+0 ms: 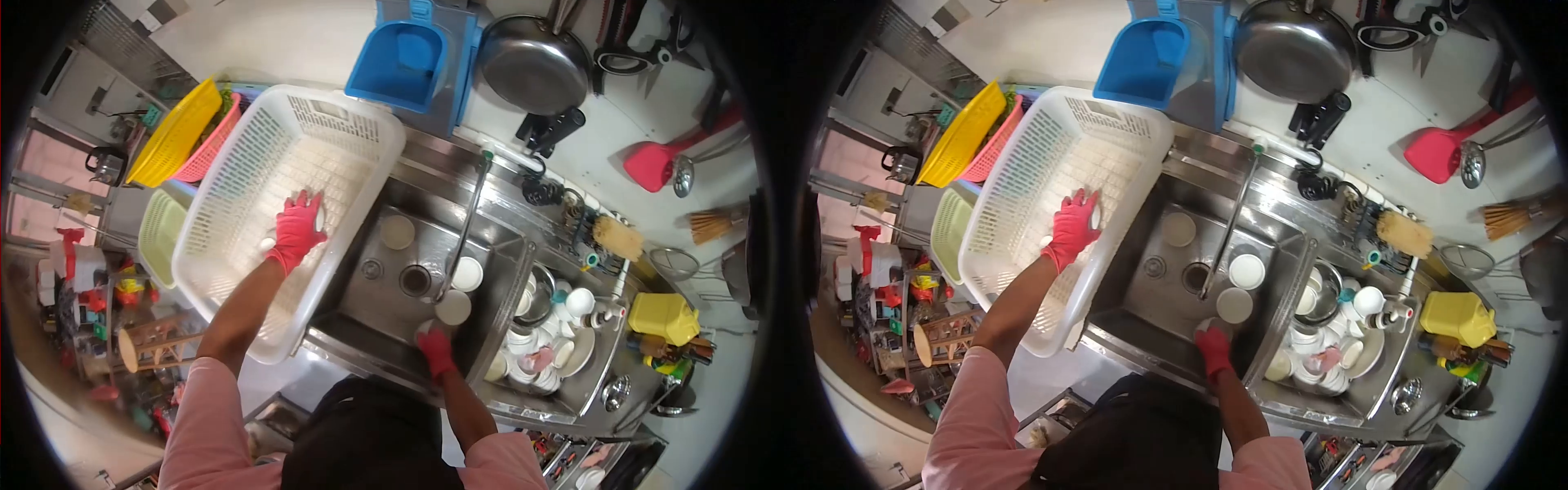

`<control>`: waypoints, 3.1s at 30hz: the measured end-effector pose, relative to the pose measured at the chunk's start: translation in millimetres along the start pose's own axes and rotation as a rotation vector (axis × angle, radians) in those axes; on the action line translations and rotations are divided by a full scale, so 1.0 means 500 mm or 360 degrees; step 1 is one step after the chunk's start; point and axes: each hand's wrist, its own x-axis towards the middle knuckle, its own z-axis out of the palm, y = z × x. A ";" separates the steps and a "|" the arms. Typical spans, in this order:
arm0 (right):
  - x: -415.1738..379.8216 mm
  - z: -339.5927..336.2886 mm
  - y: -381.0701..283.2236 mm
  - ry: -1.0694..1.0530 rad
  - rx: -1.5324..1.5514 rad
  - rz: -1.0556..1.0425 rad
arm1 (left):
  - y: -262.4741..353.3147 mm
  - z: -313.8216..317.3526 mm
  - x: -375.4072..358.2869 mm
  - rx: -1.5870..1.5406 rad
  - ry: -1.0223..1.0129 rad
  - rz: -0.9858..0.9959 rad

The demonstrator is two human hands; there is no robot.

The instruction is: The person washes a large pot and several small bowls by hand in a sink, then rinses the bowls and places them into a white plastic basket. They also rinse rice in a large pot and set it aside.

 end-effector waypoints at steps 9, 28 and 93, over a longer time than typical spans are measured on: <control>0.059 -0.099 -0.108 -0.0328 0.2849 0.0139 | 0.046 -0.168 -0.080 -0.0544 0.0844 0.0362; 0.042 -0.127 -0.105 0.0259 0.2303 -0.0012 | 0.435 0.399 -0.178 -0.3683 -0.1470 -0.0577; 0.039 -0.182 -0.171 0.0182 0.1304 -0.0065 | 0.443 0.310 -0.214 -0.3246 -0.0703 -0.0475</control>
